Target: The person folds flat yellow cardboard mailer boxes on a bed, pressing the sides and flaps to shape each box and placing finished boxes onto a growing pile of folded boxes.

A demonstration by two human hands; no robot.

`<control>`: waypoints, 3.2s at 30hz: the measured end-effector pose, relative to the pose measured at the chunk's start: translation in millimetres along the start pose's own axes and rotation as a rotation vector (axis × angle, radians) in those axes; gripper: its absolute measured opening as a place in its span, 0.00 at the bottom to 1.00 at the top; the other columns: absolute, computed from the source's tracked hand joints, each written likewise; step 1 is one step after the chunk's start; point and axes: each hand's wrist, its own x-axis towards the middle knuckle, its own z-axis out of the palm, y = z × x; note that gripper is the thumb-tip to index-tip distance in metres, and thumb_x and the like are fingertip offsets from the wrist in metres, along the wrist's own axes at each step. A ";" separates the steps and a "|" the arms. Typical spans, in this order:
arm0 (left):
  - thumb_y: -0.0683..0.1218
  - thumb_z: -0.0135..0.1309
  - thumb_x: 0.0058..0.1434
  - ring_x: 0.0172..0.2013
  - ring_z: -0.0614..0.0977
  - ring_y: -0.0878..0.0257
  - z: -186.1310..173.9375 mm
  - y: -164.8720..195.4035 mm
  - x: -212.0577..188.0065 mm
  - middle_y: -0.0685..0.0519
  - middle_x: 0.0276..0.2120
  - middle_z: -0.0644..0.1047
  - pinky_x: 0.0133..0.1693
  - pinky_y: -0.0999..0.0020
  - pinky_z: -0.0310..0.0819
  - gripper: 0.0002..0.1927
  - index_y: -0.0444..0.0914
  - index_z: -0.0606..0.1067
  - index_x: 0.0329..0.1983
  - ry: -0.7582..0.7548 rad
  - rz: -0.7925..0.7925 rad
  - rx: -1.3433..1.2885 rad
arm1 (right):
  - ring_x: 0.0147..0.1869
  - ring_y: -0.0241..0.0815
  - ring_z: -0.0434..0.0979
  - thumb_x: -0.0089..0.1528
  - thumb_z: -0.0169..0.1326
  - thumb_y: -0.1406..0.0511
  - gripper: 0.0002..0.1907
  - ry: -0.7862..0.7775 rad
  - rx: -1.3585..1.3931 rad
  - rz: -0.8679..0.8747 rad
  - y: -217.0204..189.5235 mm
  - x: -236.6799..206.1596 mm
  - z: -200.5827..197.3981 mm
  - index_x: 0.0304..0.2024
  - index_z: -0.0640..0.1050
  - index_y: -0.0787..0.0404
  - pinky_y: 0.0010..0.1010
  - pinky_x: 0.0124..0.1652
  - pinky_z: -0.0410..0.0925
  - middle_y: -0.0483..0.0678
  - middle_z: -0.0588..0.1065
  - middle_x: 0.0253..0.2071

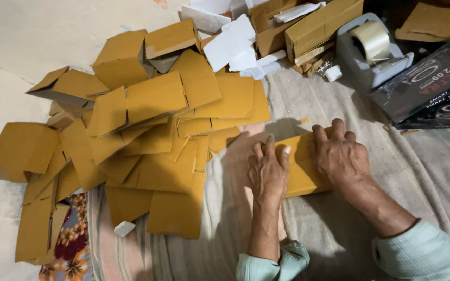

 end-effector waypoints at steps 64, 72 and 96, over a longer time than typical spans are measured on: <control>0.52 0.50 0.66 0.49 0.77 0.42 10.2 -4.6 1.8 0.44 0.58 0.72 0.45 0.48 0.76 0.24 0.38 0.70 0.64 0.132 0.094 0.021 | 0.39 0.54 0.81 0.61 0.49 0.48 0.29 0.100 -0.173 -0.032 8.9 3.3 16.6 0.55 0.74 0.60 0.39 0.28 0.74 0.60 0.72 0.45; 0.52 0.46 0.66 0.49 0.77 0.42 11.0 -4.9 5.8 0.46 0.57 0.72 0.46 0.48 0.76 0.26 0.42 0.69 0.66 0.065 0.010 0.019 | 0.40 0.55 0.81 0.65 0.49 0.55 0.21 0.118 -0.097 -0.028 8.0 0.4 12.9 0.54 0.75 0.59 0.41 0.30 0.74 0.59 0.72 0.45; 0.56 0.65 0.45 0.74 0.49 0.47 -15.4 -21.5 -48.4 0.43 0.73 0.56 0.69 0.37 0.38 0.53 0.33 0.59 0.72 -0.074 0.406 0.039 | 0.78 0.61 0.55 0.52 0.51 0.38 0.53 0.280 -0.048 -0.727 33.0 -26.0 5.4 0.67 0.66 0.69 0.52 0.74 0.47 0.68 0.63 0.71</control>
